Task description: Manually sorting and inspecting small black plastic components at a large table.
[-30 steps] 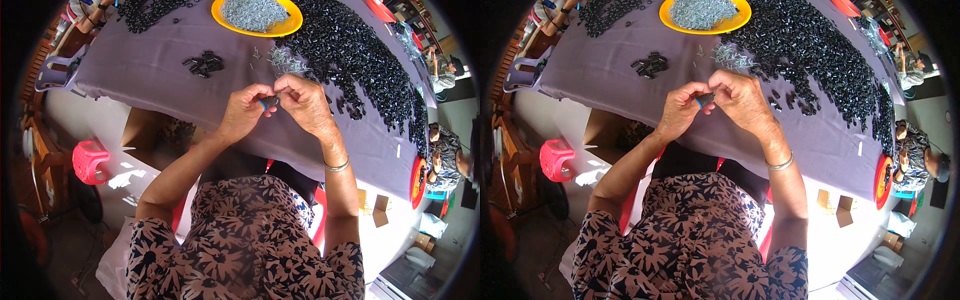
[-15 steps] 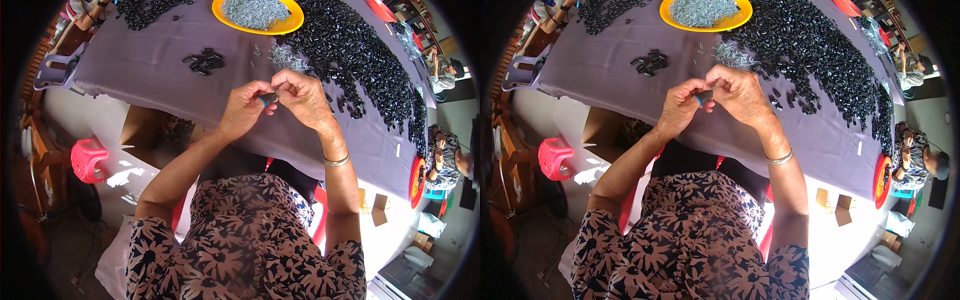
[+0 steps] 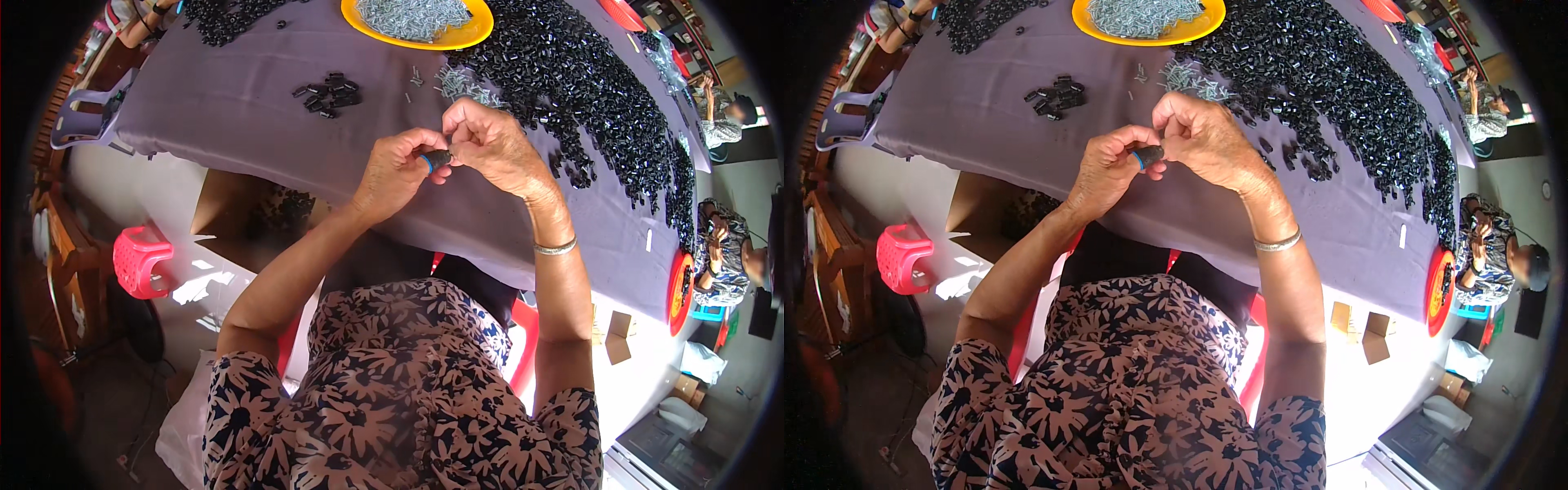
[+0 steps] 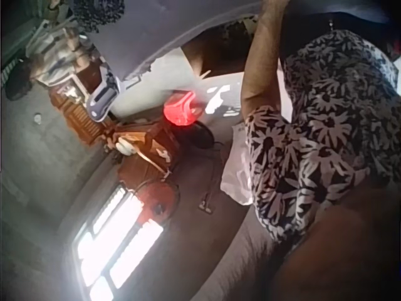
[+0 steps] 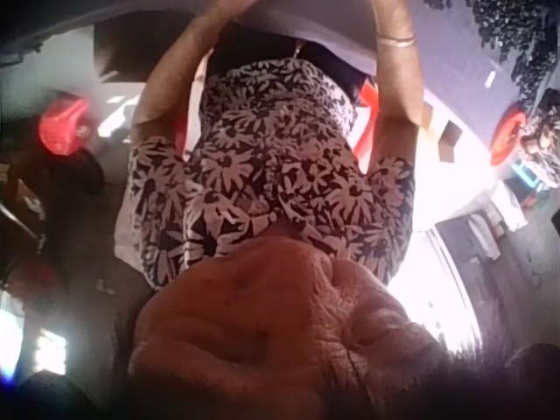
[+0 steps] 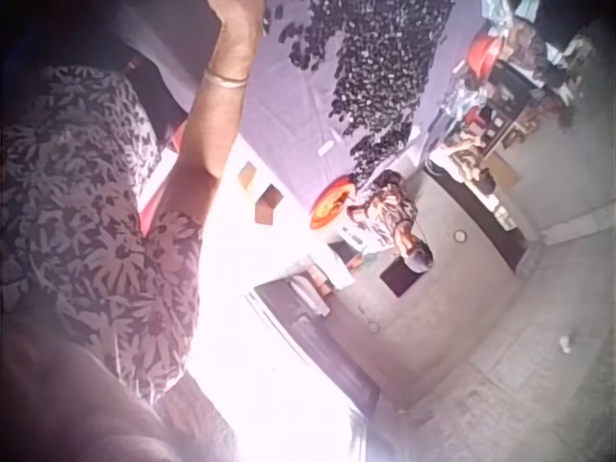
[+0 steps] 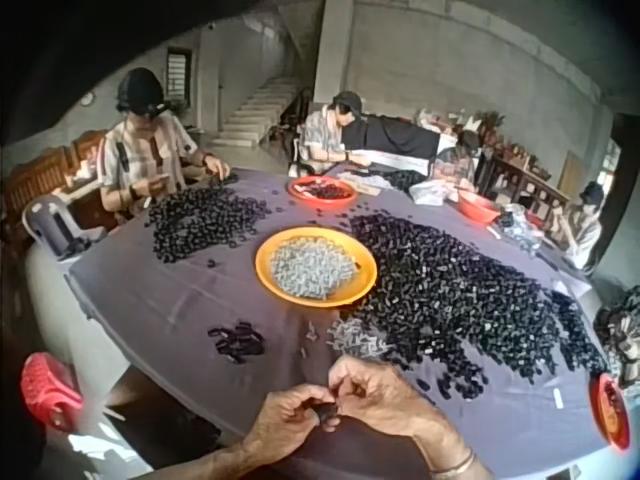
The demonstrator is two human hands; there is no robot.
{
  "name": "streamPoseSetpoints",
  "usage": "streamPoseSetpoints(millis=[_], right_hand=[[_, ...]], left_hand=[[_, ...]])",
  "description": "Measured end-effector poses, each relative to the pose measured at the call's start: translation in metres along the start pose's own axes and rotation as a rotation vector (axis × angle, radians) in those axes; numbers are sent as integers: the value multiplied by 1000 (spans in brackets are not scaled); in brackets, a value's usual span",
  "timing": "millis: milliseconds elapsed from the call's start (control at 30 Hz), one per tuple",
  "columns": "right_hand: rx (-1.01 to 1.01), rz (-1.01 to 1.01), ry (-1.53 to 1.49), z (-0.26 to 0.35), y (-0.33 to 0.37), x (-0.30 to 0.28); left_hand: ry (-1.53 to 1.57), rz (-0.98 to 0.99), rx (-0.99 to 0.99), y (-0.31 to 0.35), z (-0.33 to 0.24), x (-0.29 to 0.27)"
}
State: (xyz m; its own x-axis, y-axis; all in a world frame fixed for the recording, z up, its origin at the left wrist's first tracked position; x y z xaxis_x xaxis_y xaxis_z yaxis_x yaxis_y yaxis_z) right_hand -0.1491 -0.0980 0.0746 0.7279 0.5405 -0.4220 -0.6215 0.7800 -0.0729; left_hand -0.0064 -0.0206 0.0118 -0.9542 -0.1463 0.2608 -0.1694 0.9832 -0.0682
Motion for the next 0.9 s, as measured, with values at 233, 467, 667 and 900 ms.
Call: streamPoseSetpoints(millis=[233, 467, 667, 900], right_hand=[[49, 17, -89, 3, 3, 5], [64, 23, -183, -3, 4, 3], [77, 60, -202, -3, 4, 3], [112, 79, -235, -7, 2, -1]], left_hand=[[-23, -15, 11, 3, -5, 4], [-54, -8, 62, 3, 0, 2], [-44, -19, 54, 3, 2, 3], [-123, -3, 104, 2, 5, -1]])
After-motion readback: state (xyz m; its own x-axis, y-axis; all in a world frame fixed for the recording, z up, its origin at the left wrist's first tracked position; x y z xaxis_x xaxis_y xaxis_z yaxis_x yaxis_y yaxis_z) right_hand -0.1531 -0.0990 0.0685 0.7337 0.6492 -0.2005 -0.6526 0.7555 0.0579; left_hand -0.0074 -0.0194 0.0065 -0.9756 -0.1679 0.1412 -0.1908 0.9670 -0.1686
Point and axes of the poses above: each hand's wrist, its own y-axis away from the middle knuckle, its own x-axis out of the palm, z = x × y, the point moved 2 cm from there along -y, towards the middle knuckle, and after that the axes turned 11 degrees about -z, right-handed, at the moved point
